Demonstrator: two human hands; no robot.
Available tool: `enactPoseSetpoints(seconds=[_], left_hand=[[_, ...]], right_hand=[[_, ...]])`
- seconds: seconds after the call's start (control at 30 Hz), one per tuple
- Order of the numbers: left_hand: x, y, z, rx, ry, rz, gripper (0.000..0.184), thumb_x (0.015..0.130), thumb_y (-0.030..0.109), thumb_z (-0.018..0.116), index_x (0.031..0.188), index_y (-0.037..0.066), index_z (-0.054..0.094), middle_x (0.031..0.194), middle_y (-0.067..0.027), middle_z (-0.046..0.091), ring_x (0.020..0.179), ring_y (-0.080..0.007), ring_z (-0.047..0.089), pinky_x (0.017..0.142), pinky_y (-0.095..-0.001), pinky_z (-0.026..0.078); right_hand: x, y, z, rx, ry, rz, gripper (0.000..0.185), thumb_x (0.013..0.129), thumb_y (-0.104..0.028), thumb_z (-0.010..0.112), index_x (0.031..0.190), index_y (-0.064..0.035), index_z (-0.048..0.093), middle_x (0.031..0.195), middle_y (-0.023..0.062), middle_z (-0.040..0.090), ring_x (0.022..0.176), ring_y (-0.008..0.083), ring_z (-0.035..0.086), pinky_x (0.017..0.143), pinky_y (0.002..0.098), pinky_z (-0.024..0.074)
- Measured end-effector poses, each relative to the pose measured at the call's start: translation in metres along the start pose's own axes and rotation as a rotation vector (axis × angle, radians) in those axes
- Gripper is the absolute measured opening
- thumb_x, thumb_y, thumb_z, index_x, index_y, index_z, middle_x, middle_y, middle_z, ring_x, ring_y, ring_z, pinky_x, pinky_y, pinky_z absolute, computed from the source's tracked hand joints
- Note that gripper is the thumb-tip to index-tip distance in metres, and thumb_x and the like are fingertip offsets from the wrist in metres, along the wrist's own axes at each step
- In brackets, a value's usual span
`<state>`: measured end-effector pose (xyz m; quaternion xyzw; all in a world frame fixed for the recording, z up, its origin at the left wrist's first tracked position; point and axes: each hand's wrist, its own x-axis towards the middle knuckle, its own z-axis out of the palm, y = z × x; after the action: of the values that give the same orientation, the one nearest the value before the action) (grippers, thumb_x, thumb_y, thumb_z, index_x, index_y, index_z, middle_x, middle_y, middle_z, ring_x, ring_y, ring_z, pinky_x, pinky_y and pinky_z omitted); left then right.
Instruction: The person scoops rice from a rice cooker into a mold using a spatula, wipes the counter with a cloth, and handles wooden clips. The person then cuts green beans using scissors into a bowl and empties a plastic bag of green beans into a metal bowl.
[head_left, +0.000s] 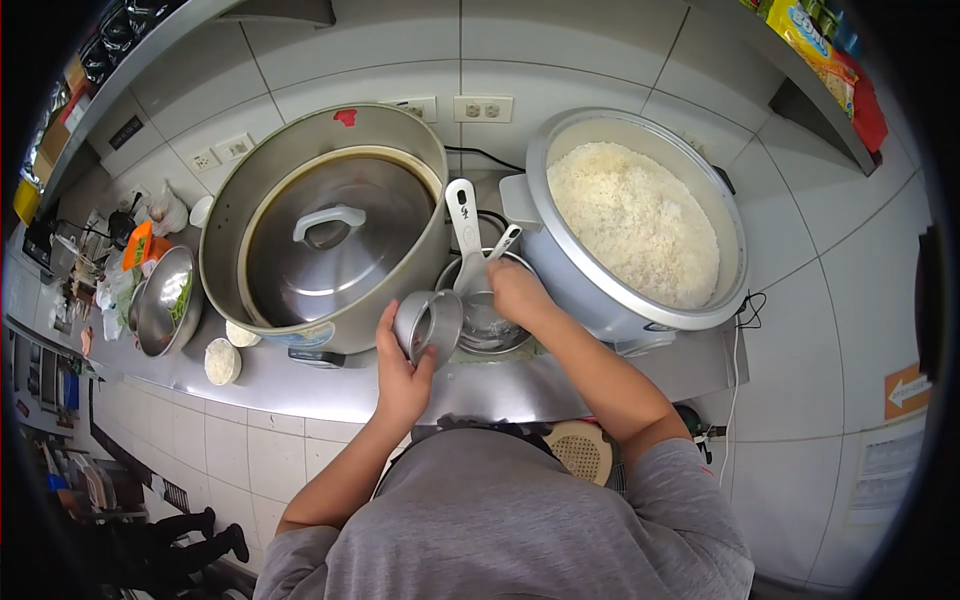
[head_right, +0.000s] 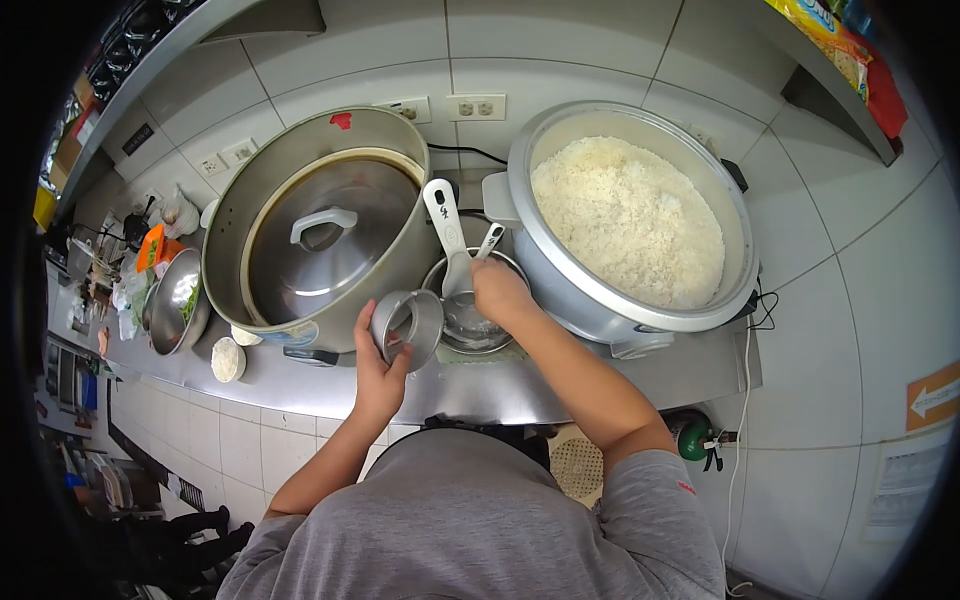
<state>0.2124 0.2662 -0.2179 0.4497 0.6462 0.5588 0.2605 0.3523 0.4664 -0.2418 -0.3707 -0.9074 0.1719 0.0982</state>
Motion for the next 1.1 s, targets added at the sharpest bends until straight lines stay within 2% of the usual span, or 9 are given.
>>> enactPoseSetpoints(seconds=[0.13, 0.47, 0.57, 0.67, 0.8, 0.87, 0.93, 1.0, 1.1], left_hand=[[0.011, 0.01, 0.006, 0.274, 0.013, 0.172, 0.075, 0.08, -0.003, 0.06, 0.143, -0.001, 0.018, 0.13, -0.025, 0.037, 0.106, -0.0313, 0.05, 0.097, -0.0386, 0.041], [0.044, -0.016, 0.048, 0.044, -0.022, 0.05, 0.078, 0.083, 0.003, 0.063, 0.145, -0.001, 0.015, 0.125, -0.0169, 0.042, 0.091, -0.0175, 0.052, 0.086, -0.0308, 0.044], [0.053, -0.011, 0.053, -0.83, -0.062, -0.475, 0.073, 0.089, 0.014, 0.062, 0.145, 0.001, 0.018, 0.122, -0.0094, 0.05, 0.105, -0.0191, 0.055, 0.09, -0.0347, 0.045], [0.057, -0.019, 0.05, -0.93, -0.108, -0.496, 0.076, 0.085, 0.012, 0.065, 0.145, 0.002, 0.018, 0.122, -0.0096, 0.051, 0.106, -0.0198, 0.055, 0.093, -0.0349, 0.044], [0.059, -0.033, 0.064, -0.722, -0.012, -0.409, 0.076, 0.076, -0.003, 0.066, 0.14, 0.002, 0.024, 0.125, -0.0116, 0.049, 0.111, -0.021, 0.054, 0.093, -0.0323, 0.046], [0.058, -0.019, 0.072, -0.687, 0.035, -0.367, 0.078, 0.07, -0.008, 0.068, 0.137, 0.003, 0.028, 0.125, -0.0126, 0.048, 0.111, -0.021, 0.053, 0.094, -0.0312, 0.046], [0.053, -0.008, 0.076, -0.393, -0.021, -0.156, 0.084, 0.065, -0.006, 0.074, 0.136, 0.003, 0.031, 0.124, -0.0133, 0.048, 0.111, -0.021, 0.052, 0.096, -0.0311, 0.044], [0.053, -0.013, 0.075, -0.292, -0.067, -0.072, 0.092, 0.062, -0.004, 0.078, 0.14, 0.004, 0.029, 0.126, -0.0151, 0.048, 0.114, -0.0221, 0.05, 0.098, -0.0316, 0.042], [0.057, -0.007, 0.072, -0.078, -0.148, 0.089, 0.101, 0.062, -0.003, 0.078, 0.146, 0.003, 0.021, 0.131, -0.0185, 0.047, 0.12, -0.0261, 0.049, 0.101, -0.0341, 0.039]], right_hand=[[-0.017, -0.032, -0.04, 0.028, 0.327, -0.13, 0.035, 0.069, 0.011, 0.053, 0.101, -0.0034, 0.054, 0.092, 0.0159, 0.058, 0.092, 0.035, 0.055, 0.078, 0.0454, 0.0428], [-0.046, -0.056, -0.082, 0.041, 0.635, -0.063, 0.046, 0.071, 0.006, 0.06, 0.114, -0.0057, 0.052, 0.096, 0.015, 0.055, 0.092, 0.0345, 0.054, 0.08, 0.0439, 0.0427], [-0.04, -0.047, -0.056, 0.597, 0.679, 0.128, 0.041, 0.074, 0.002, 0.065, 0.112, -0.005, 0.054, 0.102, 0.0184, 0.057, 0.098, 0.0366, 0.056, 0.084, 0.0431, 0.0436], [-0.037, -0.019, -0.015, 0.934, 0.42, 0.412, 0.04, 0.077, -0.008, 0.071, 0.113, -0.0058, 0.056, 0.107, 0.0209, 0.058, 0.103, 0.0363, 0.056, 0.088, 0.041, 0.0443], [-0.04, -0.002, 0.019, 0.517, 0.345, 0.357, 0.058, 0.076, -0.019, 0.074, 0.127, -0.0046, 0.051, 0.12, 0.0212, 0.054, 0.11, 0.0328, 0.054, 0.096, 0.0391, 0.0421], [-0.036, -0.004, 0.037, 0.755, 0.574, 0.335, 0.063, 0.08, -0.025, 0.072, 0.134, -0.0039, 0.046, 0.128, 0.0214, 0.05, 0.116, 0.0316, 0.051, 0.097, 0.0388, 0.041], [-0.039, -0.014, 0.03, 0.939, 0.45, 0.402, 0.066, 0.086, -0.027, 0.064, 0.142, -0.0086, 0.035, 0.133, 0.0158, 0.047, 0.117, 0.028, 0.05, 0.097, 0.0388, 0.041], [-0.047, -0.033, -0.009, 1.647, 0.206, 0.545, 0.068, 0.088, -0.027, 0.057, 0.147, -0.0134, 0.025, 0.134, 0.0075, 0.046, 0.116, 0.0223, 0.049, 0.091, 0.0392, 0.0426], [-0.048, -0.009, 0.002, 1.738, 0.019, 0.488, 0.064, 0.088, -0.026, 0.053, 0.146, -0.019, 0.025, 0.131, 0.0016, 0.045, 0.116, 0.0179, 0.046, 0.084, 0.0398, 0.0429]])
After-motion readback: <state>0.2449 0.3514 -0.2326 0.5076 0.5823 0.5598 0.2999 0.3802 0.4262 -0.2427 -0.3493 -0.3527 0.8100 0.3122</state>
